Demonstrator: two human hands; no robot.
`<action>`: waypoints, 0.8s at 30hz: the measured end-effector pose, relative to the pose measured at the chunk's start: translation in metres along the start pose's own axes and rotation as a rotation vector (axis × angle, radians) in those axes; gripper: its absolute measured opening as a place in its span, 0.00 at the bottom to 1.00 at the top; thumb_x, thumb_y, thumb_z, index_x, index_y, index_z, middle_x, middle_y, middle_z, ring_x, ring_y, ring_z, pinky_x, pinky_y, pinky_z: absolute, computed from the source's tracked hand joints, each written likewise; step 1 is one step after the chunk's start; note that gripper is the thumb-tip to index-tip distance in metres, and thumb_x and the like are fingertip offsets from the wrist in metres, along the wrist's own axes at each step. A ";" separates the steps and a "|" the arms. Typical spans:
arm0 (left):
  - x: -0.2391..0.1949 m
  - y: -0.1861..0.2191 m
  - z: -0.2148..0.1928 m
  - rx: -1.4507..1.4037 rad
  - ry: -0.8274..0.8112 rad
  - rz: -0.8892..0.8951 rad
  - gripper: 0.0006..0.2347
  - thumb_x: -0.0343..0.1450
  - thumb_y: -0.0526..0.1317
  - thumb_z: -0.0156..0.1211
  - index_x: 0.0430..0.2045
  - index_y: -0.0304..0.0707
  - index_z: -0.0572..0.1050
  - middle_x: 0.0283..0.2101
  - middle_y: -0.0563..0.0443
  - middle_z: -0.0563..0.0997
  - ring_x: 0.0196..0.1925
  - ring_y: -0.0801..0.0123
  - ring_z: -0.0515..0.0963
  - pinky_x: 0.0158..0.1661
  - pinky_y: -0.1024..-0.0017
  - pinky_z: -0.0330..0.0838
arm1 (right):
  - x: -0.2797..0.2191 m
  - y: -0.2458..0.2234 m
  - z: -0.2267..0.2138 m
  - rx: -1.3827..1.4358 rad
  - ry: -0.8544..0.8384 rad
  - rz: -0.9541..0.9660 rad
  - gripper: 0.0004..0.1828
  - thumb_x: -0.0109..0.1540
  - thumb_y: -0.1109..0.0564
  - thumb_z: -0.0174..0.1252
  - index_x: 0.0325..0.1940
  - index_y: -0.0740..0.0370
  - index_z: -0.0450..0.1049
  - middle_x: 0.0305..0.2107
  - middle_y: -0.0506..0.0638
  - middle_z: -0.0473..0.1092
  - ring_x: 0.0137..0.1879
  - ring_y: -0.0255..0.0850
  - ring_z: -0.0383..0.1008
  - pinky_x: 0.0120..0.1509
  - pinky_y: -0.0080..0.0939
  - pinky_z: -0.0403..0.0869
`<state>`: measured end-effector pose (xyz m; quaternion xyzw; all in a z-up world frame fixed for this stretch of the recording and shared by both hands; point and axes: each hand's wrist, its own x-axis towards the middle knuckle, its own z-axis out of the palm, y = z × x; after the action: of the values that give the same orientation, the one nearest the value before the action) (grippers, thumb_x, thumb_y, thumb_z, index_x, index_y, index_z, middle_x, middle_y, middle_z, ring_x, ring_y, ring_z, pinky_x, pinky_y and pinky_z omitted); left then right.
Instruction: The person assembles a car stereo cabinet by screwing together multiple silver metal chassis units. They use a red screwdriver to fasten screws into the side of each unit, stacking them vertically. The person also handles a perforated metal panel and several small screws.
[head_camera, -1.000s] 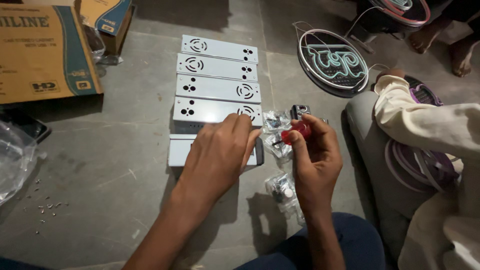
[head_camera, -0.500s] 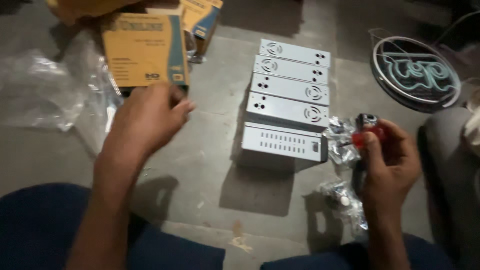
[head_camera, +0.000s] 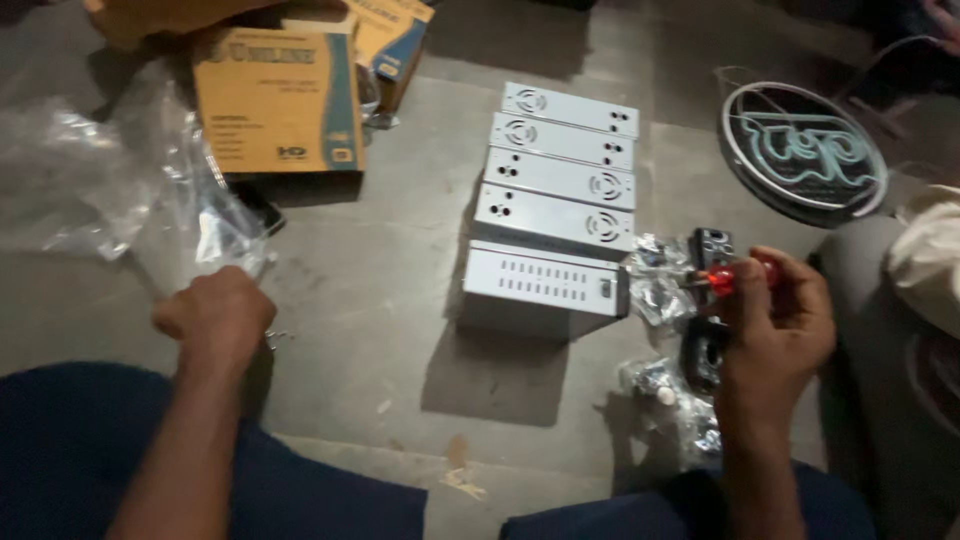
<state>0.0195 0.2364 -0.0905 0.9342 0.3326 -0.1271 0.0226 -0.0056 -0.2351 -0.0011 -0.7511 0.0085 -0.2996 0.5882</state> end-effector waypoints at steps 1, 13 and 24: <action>-0.005 0.003 -0.004 -0.020 0.036 0.018 0.13 0.69 0.43 0.61 0.43 0.40 0.85 0.48 0.35 0.85 0.51 0.46 0.84 0.45 0.50 0.74 | -0.001 -0.002 0.000 -0.059 -0.008 -0.032 0.11 0.79 0.57 0.57 0.59 0.69 0.71 0.45 0.52 0.74 0.50 0.36 0.75 0.55 0.33 0.76; -0.075 0.086 -0.049 -0.730 -0.166 0.407 0.32 0.72 0.68 0.41 0.29 0.35 0.82 0.25 0.41 0.85 0.28 0.56 0.84 0.35 0.59 0.76 | -0.005 0.006 0.021 0.213 -0.146 0.268 0.15 0.75 0.48 0.46 0.56 0.63 0.65 0.39 0.53 0.71 0.41 0.40 0.77 0.43 0.39 0.79; -0.094 0.135 -0.024 -0.930 -1.079 0.233 0.41 0.64 0.75 0.34 0.52 0.33 0.68 0.32 0.33 0.85 0.19 0.61 0.74 0.21 0.69 0.71 | -0.019 0.038 0.038 -0.232 -0.573 1.069 0.33 0.70 0.30 0.30 0.45 0.60 0.67 0.25 0.52 0.71 0.20 0.35 0.54 0.20 0.36 0.53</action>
<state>0.0399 0.0767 -0.0490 0.6644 0.1930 -0.4128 0.5923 0.0091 -0.2060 -0.0486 -0.7528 0.2578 0.2531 0.5502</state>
